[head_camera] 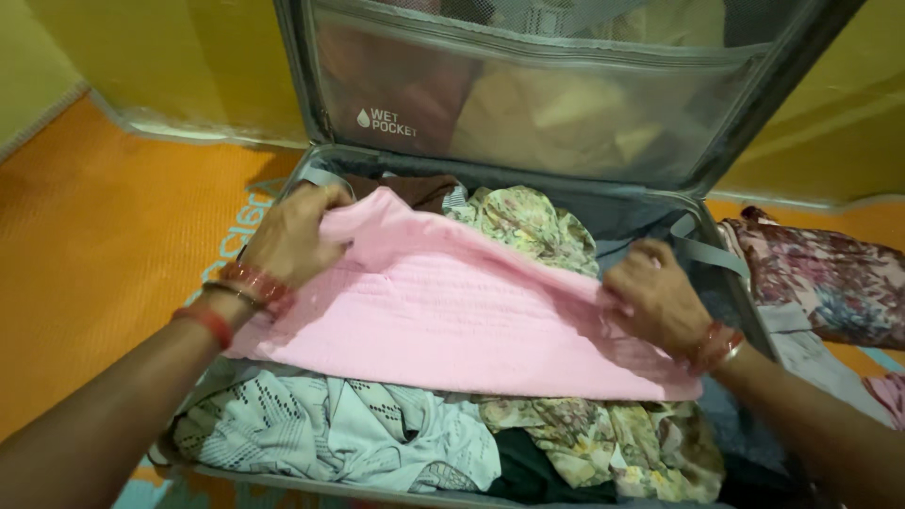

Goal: The person picks up clothing items including a pink top and brown trousers, folds them, and arranges them inside a suitcase.

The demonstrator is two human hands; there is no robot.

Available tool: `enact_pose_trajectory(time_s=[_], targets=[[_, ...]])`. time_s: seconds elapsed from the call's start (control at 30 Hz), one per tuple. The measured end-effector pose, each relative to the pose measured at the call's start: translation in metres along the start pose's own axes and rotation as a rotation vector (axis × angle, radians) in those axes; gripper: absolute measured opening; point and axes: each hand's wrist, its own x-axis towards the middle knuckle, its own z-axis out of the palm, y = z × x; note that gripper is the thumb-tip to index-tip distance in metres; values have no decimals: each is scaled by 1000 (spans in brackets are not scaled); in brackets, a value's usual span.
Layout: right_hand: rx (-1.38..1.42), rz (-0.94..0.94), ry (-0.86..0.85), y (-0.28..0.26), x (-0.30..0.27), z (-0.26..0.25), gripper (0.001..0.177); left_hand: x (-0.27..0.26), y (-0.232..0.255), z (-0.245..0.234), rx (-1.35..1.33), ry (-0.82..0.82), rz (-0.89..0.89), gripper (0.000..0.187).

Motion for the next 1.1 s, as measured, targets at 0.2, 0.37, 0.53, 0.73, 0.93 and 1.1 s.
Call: enact_pose_trajectory(time_s=[0.2,0.37,0.53,0.73,0.93,1.1], targets=[[-38,-89,-164,-28,-33,-10,26,-50,23,-23,121,-262,331,35],[-150,219,-432,-22,-37,-15,33,-52,20,-32,212,-306,368,25],[-98,153,-264,-1,-57,-6,35,-68,12,-35,295,-424,314,28],[51,52,-186,3,-75,-6,27,-67,-1,-32,366,-471,351,33],[200,203,-385,31,-89,4,20,-55,21,-40,506,-625,184,28],[393,877,-383,49,-86,16,33,-37,45,-32,518,-664,108,30]])
